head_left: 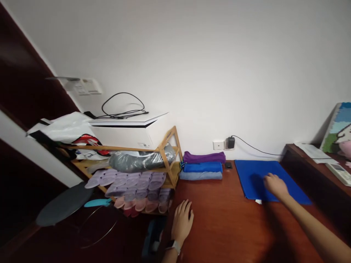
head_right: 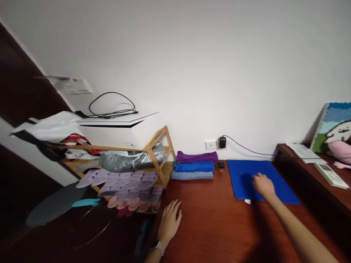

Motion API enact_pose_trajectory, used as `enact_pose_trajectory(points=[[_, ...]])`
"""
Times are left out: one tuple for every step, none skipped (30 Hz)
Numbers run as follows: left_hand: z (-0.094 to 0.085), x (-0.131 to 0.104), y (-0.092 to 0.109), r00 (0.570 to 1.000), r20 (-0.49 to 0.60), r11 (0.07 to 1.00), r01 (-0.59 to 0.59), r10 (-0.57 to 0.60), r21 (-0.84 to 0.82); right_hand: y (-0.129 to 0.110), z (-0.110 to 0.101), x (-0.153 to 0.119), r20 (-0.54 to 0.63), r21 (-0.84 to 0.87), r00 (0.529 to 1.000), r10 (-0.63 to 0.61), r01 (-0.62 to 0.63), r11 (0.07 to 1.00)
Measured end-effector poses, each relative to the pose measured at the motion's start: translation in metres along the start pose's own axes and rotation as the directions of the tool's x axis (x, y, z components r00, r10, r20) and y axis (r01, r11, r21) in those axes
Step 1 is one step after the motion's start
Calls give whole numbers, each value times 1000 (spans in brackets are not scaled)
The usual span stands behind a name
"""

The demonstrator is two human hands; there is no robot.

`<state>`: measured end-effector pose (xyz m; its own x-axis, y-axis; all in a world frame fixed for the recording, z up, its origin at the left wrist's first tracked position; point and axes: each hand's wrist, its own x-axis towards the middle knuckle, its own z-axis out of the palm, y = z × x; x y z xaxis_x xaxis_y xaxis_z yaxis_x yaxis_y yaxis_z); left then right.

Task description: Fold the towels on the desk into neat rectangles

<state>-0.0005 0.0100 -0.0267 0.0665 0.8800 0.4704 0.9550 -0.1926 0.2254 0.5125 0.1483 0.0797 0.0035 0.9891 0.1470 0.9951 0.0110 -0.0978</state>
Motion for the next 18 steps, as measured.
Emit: enact_pose_trajectory(points=[[0, 0, 2, 1000, 5, 1000, 8, -8, -13, -33, -4, 15, -8, 113, 998, -65, 65, 991], [1, -1, 2, 1000, 8, 1000, 17, -17, -25, -65, -6, 30, -18, 215, 993, -116, 117, 970], [1, -2, 2, 1000, 9, 999, 27, -27, -35, -94, -5, 45, -26, 258, 988, -151, 153, 954], [1, -3, 1, 999, 11, 998, 35, -34, -43, -119, -3, 59, -38, 291, 985, -171, 174, 941], [2, -4, 0, 999, 14, 998, 39, -38, -48, -140, 2, 72, -46, 307, 982, -182, 187, 933], [2, -5, -1, 999, 17, 998, 43, -42, -52, -157, 7, 84, -51, 316, 982, -184, 191, 929], [2, -6, -1, 999, 20, 998, 45, -44, -54, -172, 13, 95, -55, 330, 982, -182, 190, 925], [2, -6, -1, 999, 23, 997, 46, -45, -56, -184, 19, 105, -54, 344, 983, -178, 185, 920], [2, -7, -1, 999, 28, 997, 48, -46, -57, -194, 25, 114, -49, 358, 984, -170, 176, 917], [2, -7, -1, 998, 35, 997, 52, -50, -58, -204, 30, 122, -38, 371, 986, -160, 162, 914], [1, -8, 0, 998, 44, 997, 58, -55, -59, -212, 36, 129, -23, 383, 989, -145, 143, 913], [0, -7, 2, 997, 56, 996, 63, -60, -59, -219, 41, 134, -3, 391, 992, -126, 117, 913], [-1, -7, 3, 996, 69, 996, 68, -64, -60, -226, 46, 138, 21, 397, 995, -102, 85, 914], [-3, -7, 5, 994, 79, 995, 77, -72, -62, -231, 50, 140, 45, 400, 996, -75, 51, 915], [-6, -6, 7, 993, 84, 994, 88, -83, -65, -236, 53, 141, 63, 401, 997, -49, 20, 916], [-8, -5, 9, 992, 86, 992, 102, -96, -68, -239, 54, 140, 72, 402, 997, -28, -4, 916], [-10, -5, 11, 990, 85, 991, 116, -110, -72, -242, 55, 138, 69, 406, 998, -13, -16, 914], [-12, -4, 13, 989, 83, 989, 129, -123, -75, -244, 53, 135, 54, 413, 999, -9, -14, 911]])
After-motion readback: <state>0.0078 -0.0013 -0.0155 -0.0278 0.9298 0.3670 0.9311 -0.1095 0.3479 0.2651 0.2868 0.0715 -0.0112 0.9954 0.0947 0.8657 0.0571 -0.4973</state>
